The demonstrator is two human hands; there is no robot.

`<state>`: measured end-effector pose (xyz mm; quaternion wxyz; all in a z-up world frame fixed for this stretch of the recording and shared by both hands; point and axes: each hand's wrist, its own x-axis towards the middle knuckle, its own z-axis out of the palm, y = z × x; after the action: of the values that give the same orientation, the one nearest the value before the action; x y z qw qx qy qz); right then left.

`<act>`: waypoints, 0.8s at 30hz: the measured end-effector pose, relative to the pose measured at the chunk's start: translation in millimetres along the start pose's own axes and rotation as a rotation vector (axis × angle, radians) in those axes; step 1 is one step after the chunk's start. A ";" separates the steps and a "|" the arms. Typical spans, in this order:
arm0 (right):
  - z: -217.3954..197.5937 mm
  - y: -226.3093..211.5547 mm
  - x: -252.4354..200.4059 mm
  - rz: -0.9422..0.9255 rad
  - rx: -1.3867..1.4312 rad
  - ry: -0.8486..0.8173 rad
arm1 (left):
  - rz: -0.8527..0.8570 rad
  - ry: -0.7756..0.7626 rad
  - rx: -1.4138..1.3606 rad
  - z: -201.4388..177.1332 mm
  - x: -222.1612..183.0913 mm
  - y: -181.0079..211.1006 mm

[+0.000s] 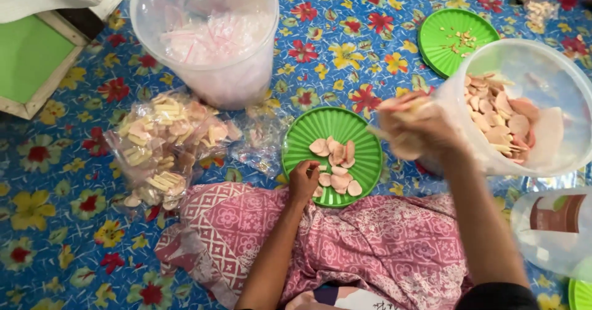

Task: Arranging crackers from a large container onto a green plate

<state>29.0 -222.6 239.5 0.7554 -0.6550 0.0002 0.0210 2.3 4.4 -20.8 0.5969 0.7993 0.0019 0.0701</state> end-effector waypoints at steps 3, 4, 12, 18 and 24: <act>34.2 46.6 5.5 0.114 -0.053 -0.056 | -0.004 -0.007 -0.020 1.5 -0.9 -0.5; 33.9 70.5 9.6 0.114 -0.053 -0.060 | -0.004 -0.002 -0.018 1.1 -1.4 -2.0; 19.3 164.2 27.4 0.226 -0.669 -0.191 | -0.021 -0.041 -0.032 -3.0 0.7 8.2; 25.1 111.5 24.7 0.381 -0.753 -0.246 | 0.014 -0.056 -0.018 -3.6 2.6 9.0; 21.9 52.2 7.8 0.132 -0.563 -0.245 | 0.023 -0.067 -0.011 -3.2 0.7 4.2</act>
<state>34.6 -193.3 190.8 0.5356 -0.8296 -0.0541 0.1483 2.3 6.2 -15.8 0.6000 0.7979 -0.0278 0.0501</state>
